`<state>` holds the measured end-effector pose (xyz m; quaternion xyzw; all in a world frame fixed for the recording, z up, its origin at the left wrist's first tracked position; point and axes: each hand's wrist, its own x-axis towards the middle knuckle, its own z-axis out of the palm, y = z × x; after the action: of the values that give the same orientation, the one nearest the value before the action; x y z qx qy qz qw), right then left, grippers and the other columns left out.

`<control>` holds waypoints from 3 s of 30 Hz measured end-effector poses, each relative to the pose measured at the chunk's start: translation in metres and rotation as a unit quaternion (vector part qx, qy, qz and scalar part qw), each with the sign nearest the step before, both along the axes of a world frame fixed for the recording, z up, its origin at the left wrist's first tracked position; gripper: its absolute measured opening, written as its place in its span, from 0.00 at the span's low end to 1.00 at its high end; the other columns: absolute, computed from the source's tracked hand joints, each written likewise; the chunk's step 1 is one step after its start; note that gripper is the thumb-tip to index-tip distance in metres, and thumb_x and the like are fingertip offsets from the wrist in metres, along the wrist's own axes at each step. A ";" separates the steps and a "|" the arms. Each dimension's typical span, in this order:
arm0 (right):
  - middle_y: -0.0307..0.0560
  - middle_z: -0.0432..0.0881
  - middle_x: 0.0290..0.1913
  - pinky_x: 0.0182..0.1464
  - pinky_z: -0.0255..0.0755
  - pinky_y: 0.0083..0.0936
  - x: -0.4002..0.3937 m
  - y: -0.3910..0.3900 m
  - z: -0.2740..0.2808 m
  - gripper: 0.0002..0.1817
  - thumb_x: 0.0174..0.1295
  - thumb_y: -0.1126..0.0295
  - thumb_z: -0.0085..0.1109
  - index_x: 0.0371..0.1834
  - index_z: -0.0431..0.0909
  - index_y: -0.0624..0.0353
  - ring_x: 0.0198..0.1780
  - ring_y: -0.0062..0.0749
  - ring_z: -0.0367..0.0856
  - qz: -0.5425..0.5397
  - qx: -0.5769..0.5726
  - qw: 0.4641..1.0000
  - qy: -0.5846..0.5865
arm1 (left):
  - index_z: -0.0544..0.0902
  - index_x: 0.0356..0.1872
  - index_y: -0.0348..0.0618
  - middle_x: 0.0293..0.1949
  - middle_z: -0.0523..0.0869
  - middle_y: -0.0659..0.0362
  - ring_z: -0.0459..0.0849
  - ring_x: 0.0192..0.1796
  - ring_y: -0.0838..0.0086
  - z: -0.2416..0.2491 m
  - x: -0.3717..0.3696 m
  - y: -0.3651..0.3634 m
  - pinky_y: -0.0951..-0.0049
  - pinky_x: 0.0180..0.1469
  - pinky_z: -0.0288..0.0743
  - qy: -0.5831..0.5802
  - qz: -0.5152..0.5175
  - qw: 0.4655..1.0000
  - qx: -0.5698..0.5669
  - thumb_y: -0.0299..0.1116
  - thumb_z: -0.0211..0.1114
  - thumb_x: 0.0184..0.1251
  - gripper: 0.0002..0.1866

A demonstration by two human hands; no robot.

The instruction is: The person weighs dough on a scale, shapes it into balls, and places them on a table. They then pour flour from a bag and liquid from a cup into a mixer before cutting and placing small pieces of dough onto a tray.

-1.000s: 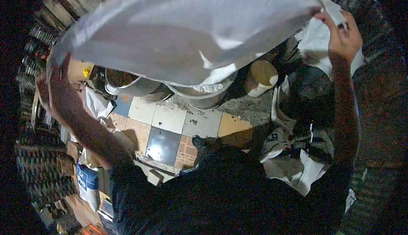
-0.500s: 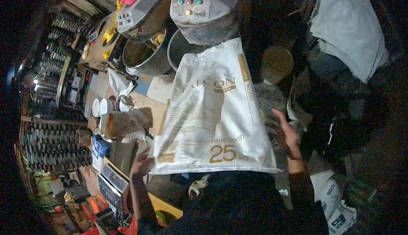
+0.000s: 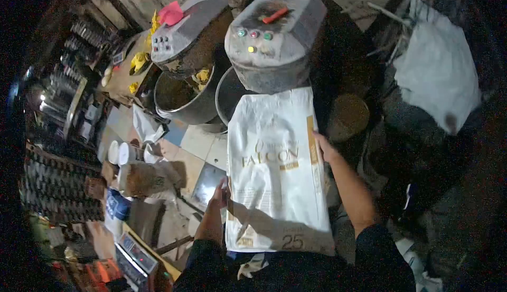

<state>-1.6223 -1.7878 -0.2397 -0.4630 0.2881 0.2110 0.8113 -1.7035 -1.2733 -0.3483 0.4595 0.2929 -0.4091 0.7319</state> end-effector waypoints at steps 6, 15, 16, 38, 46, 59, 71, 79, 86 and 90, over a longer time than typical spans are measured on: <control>0.37 0.85 0.33 0.39 0.73 0.23 0.074 -0.001 0.076 0.13 0.61 0.63 0.66 0.41 0.85 0.62 0.32 0.21 0.81 -0.037 -0.270 0.946 -0.176 | 0.86 0.46 0.38 0.36 0.87 0.54 0.83 0.38 0.71 -0.015 0.169 -0.020 0.67 0.44 0.76 -0.188 0.039 0.945 0.263 0.63 0.55 0.68 0.33; 0.44 0.81 0.53 0.56 0.68 0.26 0.035 -0.026 0.069 0.21 0.67 0.60 0.60 0.55 0.78 0.64 0.53 0.26 0.77 -0.030 -0.123 0.984 -0.127 | 0.72 0.62 0.29 0.51 0.84 0.48 0.84 0.49 0.63 0.107 0.208 0.045 0.64 0.57 0.75 -0.210 -0.102 0.972 -0.028 0.57 0.54 0.70 0.36; 0.44 0.80 0.55 0.58 0.67 0.27 0.024 -0.025 0.070 0.22 0.68 0.59 0.59 0.57 0.76 0.64 0.54 0.27 0.76 -0.050 -0.069 0.993 -0.081 | 0.69 0.65 0.28 0.55 0.82 0.46 0.83 0.54 0.61 0.115 0.191 0.033 0.62 0.62 0.72 -0.175 -0.041 0.983 -0.037 0.57 0.53 0.69 0.39; 0.41 0.83 0.47 0.53 0.71 0.33 0.140 -0.046 -0.005 0.23 0.67 0.49 0.56 0.53 0.80 0.56 0.47 0.31 0.78 -0.069 -0.352 0.933 -0.015 | 0.80 0.25 0.38 0.21 0.76 0.66 0.69 0.24 0.83 0.098 0.203 -0.066 0.76 0.26 0.62 -0.355 0.182 0.887 0.231 0.42 0.53 0.76 0.21; 0.45 0.79 0.56 0.59 0.67 0.32 0.133 -0.099 -0.035 0.30 0.67 0.44 0.53 0.60 0.75 0.59 0.56 0.34 0.75 0.121 -0.313 0.941 -0.034 | 0.78 0.56 0.29 0.37 0.86 0.59 0.83 0.35 0.75 0.032 0.182 -0.025 0.75 0.37 0.77 0.013 -0.037 0.966 -0.257 0.53 0.52 0.74 0.31; 0.50 0.77 0.58 0.59 0.66 0.40 0.251 -0.075 -0.055 0.28 0.68 0.48 0.49 0.63 0.72 0.56 0.58 0.39 0.73 0.005 -0.324 0.945 0.036 | 0.80 0.48 0.32 0.38 0.85 0.49 0.83 0.39 0.62 -0.014 0.337 -0.086 0.63 0.44 0.78 -0.338 0.086 0.931 0.106 0.51 0.57 0.64 0.28; 0.46 0.82 0.39 0.37 0.75 0.39 0.245 -0.080 -0.173 0.17 0.63 0.54 0.58 0.47 0.77 0.54 0.38 0.35 0.80 -0.070 -0.287 0.955 0.010 | 0.80 0.48 0.35 0.43 0.85 0.49 0.84 0.44 0.57 -0.050 0.341 -0.106 0.59 0.44 0.81 -0.234 0.248 0.940 -0.024 0.49 0.61 0.61 0.25; 0.42 0.82 0.45 0.45 0.74 0.35 0.240 -0.078 -0.109 0.19 0.64 0.54 0.59 0.49 0.80 0.57 0.44 0.33 0.78 -0.075 -0.442 0.892 0.061 | 0.82 0.44 0.38 0.40 0.85 0.52 0.85 0.41 0.64 0.060 0.315 -0.144 0.62 0.41 0.81 -0.349 -0.228 0.777 0.471 0.48 0.59 0.61 0.22; 0.48 0.82 0.48 0.46 0.75 0.35 0.228 -0.091 -0.066 0.22 0.66 0.54 0.57 0.51 0.78 0.62 0.45 0.37 0.80 -0.126 -0.362 0.924 0.007 | 0.80 0.51 0.38 0.42 0.86 0.53 0.84 0.40 0.61 0.070 0.312 -0.082 0.62 0.40 0.79 -0.420 -0.372 0.613 0.556 0.43 0.56 0.64 0.22; 0.54 0.82 0.52 0.50 0.77 0.35 0.217 -0.110 -0.176 0.26 0.67 0.51 0.54 0.57 0.76 0.63 0.48 0.43 0.81 -0.079 -0.330 0.904 -0.259 | 0.74 0.62 0.41 0.56 0.81 0.51 0.79 0.56 0.59 -0.026 0.322 -0.024 0.56 0.56 0.76 -0.425 -0.183 0.784 0.413 0.53 0.54 0.62 0.32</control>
<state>-1.4056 -1.8976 -0.4154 -0.7182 0.1568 -0.0885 0.6721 -1.3812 -1.2971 -0.3738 0.8904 0.0034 -0.1386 0.4335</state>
